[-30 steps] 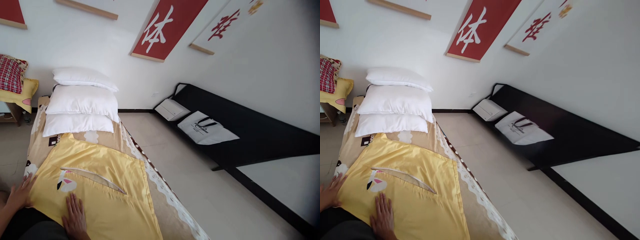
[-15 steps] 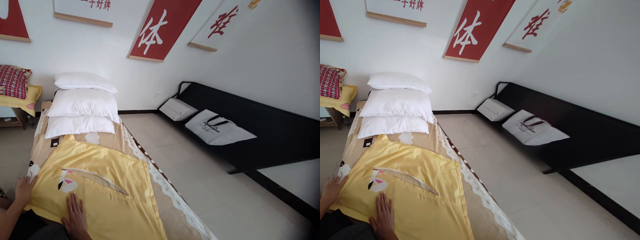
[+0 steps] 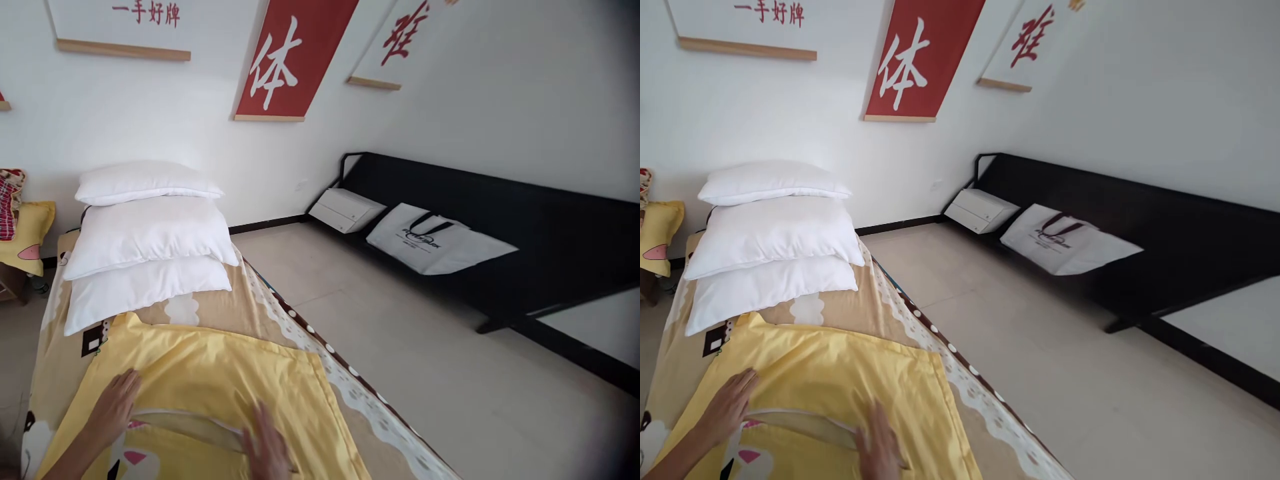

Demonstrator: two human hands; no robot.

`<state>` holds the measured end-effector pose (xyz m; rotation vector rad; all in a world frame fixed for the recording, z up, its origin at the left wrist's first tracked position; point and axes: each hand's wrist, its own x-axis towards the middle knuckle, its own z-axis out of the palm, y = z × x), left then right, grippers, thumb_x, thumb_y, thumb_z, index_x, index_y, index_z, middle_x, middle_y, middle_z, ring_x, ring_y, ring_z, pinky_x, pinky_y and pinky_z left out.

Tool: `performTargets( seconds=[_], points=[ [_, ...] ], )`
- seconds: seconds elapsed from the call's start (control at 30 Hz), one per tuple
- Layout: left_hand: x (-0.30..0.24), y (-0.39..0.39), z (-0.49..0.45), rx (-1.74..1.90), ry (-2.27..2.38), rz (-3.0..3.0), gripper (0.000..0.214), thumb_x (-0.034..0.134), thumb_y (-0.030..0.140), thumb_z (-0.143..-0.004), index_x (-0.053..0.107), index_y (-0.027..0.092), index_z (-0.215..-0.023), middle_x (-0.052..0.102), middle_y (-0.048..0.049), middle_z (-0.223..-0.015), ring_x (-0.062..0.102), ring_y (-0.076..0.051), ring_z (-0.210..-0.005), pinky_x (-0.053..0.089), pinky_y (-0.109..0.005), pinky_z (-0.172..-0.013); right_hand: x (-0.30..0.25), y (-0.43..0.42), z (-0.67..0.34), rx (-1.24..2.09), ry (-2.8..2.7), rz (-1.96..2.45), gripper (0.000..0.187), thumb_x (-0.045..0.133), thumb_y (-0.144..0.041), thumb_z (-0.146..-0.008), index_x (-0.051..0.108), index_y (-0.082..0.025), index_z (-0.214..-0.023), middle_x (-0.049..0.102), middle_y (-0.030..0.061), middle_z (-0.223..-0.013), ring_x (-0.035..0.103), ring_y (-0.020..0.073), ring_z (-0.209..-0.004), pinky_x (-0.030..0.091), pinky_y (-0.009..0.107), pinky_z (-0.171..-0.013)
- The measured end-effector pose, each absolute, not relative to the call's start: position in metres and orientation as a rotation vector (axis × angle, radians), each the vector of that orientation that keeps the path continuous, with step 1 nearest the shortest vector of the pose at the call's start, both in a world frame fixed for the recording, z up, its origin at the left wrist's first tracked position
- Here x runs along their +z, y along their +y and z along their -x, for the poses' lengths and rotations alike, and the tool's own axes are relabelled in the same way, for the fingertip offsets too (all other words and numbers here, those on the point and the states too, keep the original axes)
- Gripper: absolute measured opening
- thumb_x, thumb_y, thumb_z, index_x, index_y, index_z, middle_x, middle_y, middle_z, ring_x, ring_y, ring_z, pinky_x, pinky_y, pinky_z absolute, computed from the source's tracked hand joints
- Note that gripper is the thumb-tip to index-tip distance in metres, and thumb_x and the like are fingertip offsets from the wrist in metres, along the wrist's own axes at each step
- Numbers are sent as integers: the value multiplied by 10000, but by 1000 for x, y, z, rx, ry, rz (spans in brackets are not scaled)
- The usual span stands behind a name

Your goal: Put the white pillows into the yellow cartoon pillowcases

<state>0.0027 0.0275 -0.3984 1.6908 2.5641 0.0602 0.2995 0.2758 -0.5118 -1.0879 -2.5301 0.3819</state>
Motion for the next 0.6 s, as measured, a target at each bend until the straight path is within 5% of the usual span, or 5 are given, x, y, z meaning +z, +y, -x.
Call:
performTargets(
  seconds=[0.13, 0.2, 0.37, 0.5, 0.6],
  points=[
    [-425, 82, 20, 141, 2508, -1834, 658, 333, 115, -903, 287, 297, -1534, 326, 11, -1591, 310, -199, -1459, 277, -427, -1190, -481, 267, -151, 678, -2964, 623, 602, 348, -484, -970, 297, -284, -1536, 235, 37, -1609, 228, 239, -1488, 264, 474, -1183],
    [-441, 93, 33, 88, 2514, -1737, 613, 368, 214, -937, 278, 359, -1526, 285, 6, -1604, 303, -243, -1465, 262, -503, -1183, -474, 305, -136, 698, -3075, 555, 647, 413, -484, -934, 305, -265, -1533, 209, 39, -1615, 203, 236, -1495, 223, 476, -1200],
    [-474, 70, 80, 4, 2690, -1356, 525, 379, 394, -959, 342, 419, -1481, 291, -24, -1596, 318, -328, -1450, 218, -637, -1137, -504, 473, -263, 333, -2691, 1282, 724, 220, -534, -926, 423, -106, -1474, 415, 129, -1527, 310, 287, -1456, 268, 525, -1176],
    [-474, 74, 100, 47, 2983, -1031, 546, 242, 435, -986, 323, 335, -1516, 311, -34, -1596, 275, -265, -1472, 122, -613, -1177, -537, 520, -341, 146, -2562, 1277, 693, 236, -550, -936, 327, -203, -1529, 359, 62, -1567, 304, 260, -1461, 277, 519, -1172],
    [-462, 110, 109, 43, 3080, -679, 574, 209, 432, -991, 362, 230, -1506, 367, -102, -1566, 281, -267, -1461, 148, -634, -1161, -540, 508, -343, 70, -2509, 1248, 645, 241, -494, -965, 334, -188, -1524, 403, 91, -1542, 348, 258, -1440, 286, 503, -1167]
  ],
)
